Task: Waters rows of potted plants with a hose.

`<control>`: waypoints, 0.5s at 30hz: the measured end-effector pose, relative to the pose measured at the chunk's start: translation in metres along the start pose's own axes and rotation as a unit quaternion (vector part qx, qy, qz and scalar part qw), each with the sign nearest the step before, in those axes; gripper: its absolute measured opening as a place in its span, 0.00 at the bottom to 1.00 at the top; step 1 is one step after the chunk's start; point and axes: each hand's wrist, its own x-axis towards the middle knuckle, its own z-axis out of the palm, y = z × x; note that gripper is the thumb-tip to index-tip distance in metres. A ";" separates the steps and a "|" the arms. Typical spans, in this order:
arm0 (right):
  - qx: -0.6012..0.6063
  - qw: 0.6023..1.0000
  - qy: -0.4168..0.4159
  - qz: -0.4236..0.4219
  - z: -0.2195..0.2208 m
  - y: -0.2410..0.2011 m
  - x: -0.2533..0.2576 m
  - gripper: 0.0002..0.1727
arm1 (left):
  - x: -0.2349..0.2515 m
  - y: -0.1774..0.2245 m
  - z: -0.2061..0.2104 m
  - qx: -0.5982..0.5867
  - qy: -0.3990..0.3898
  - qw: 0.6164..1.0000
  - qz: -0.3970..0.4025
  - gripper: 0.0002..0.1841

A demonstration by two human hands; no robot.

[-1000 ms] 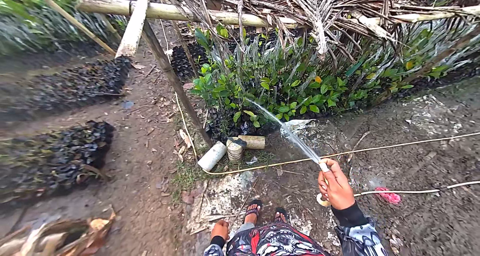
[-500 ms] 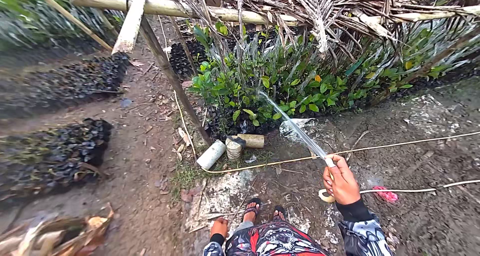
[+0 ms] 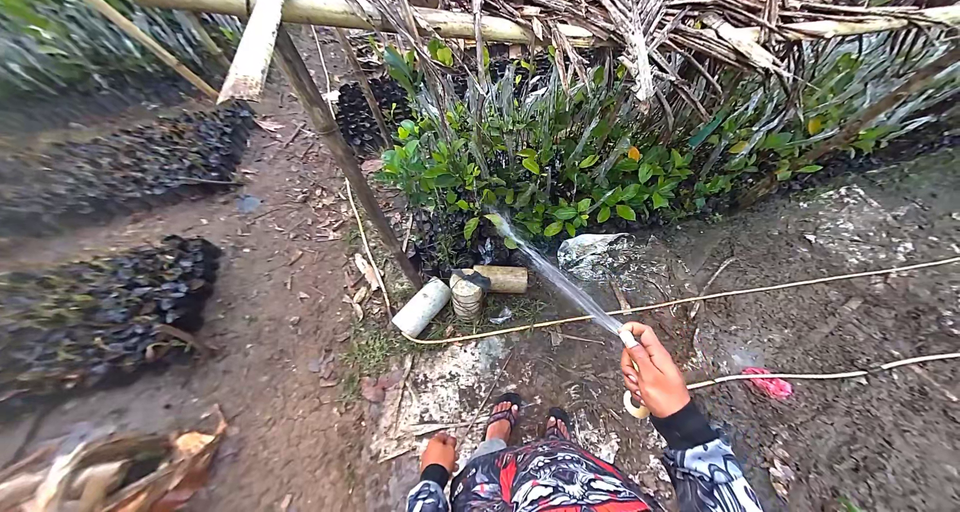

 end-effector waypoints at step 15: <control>0.047 0.994 0.073 -0.067 -0.024 -0.015 0.001 0.15 | -0.002 -0.002 -0.001 -0.004 0.003 1.000 -0.001 0.20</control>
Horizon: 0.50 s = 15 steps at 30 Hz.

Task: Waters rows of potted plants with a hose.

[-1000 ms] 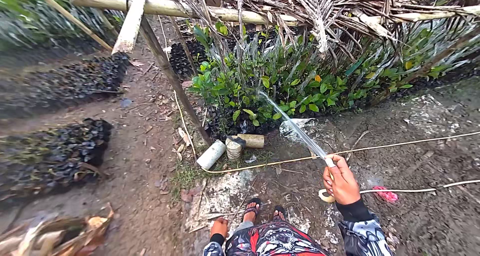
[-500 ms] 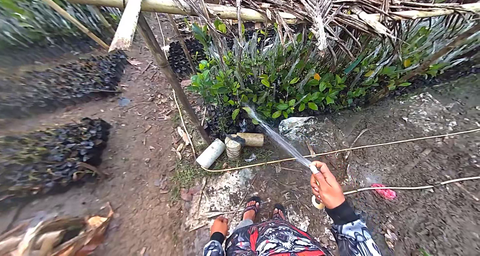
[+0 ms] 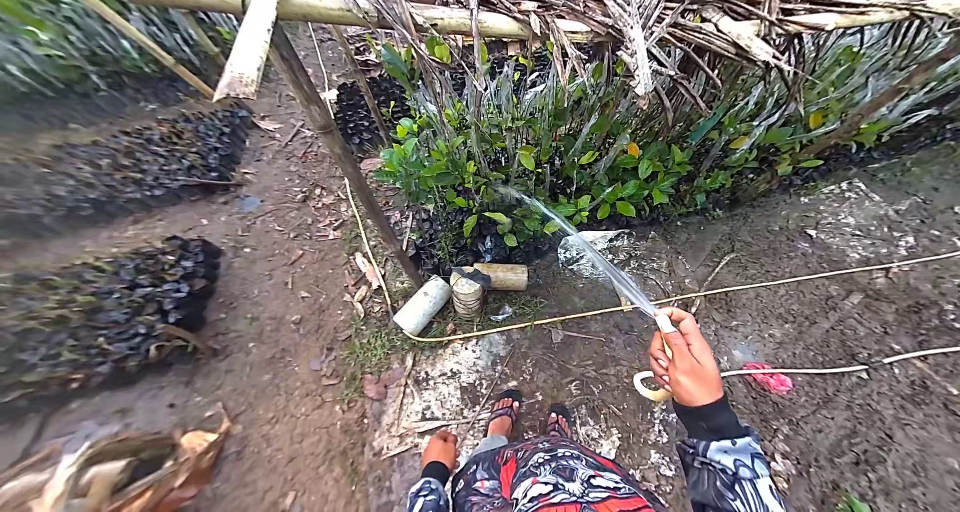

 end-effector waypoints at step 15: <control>-0.006 0.996 -0.059 0.061 0.012 0.017 -0.018 0.15 | 0.001 0.001 0.002 0.001 -0.006 1.000 0.000 0.19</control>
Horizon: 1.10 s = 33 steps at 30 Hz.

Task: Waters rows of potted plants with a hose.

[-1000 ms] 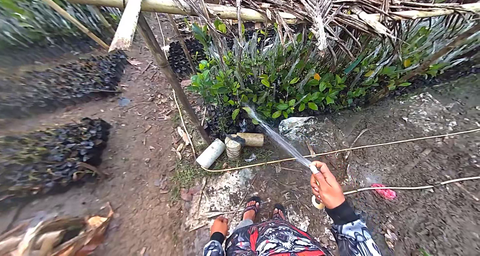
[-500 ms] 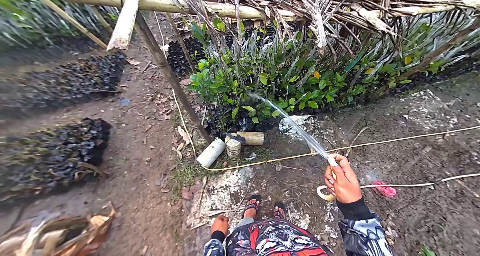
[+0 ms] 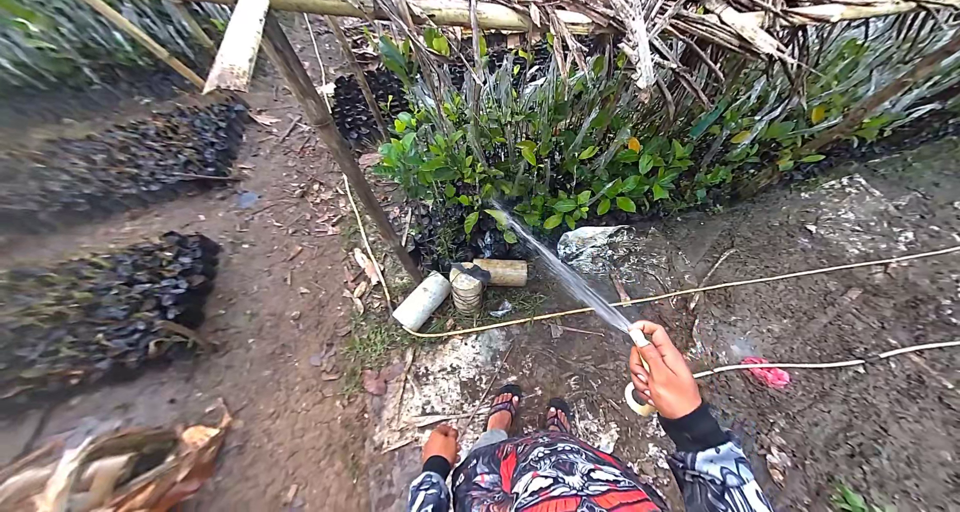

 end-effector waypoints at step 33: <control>0.013 1.000 0.027 0.007 -0.007 0.004 0.002 0.14 | -0.001 0.001 0.000 0.011 0.003 1.000 0.005 0.20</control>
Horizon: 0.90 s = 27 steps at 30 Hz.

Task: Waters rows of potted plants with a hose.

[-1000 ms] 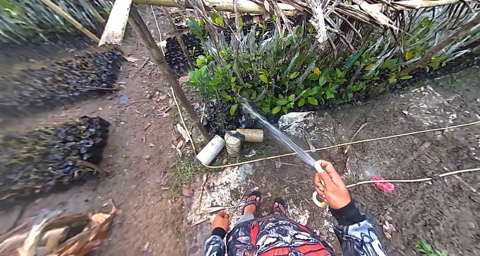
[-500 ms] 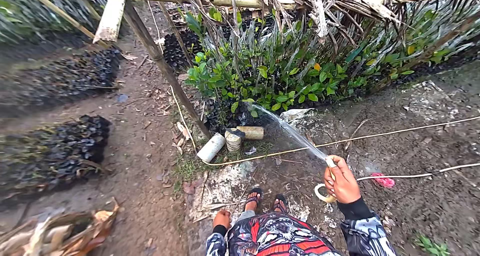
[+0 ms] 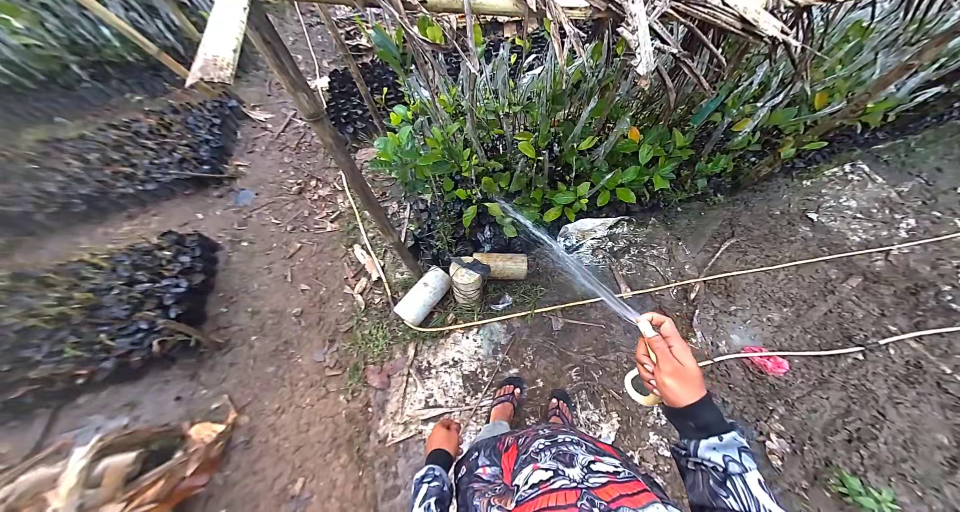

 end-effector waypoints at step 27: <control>0.000 0.997 0.071 0.020 -0.021 0.008 0.005 0.14 | -0.001 -0.002 -0.004 -0.007 -0.006 1.000 -0.007 0.19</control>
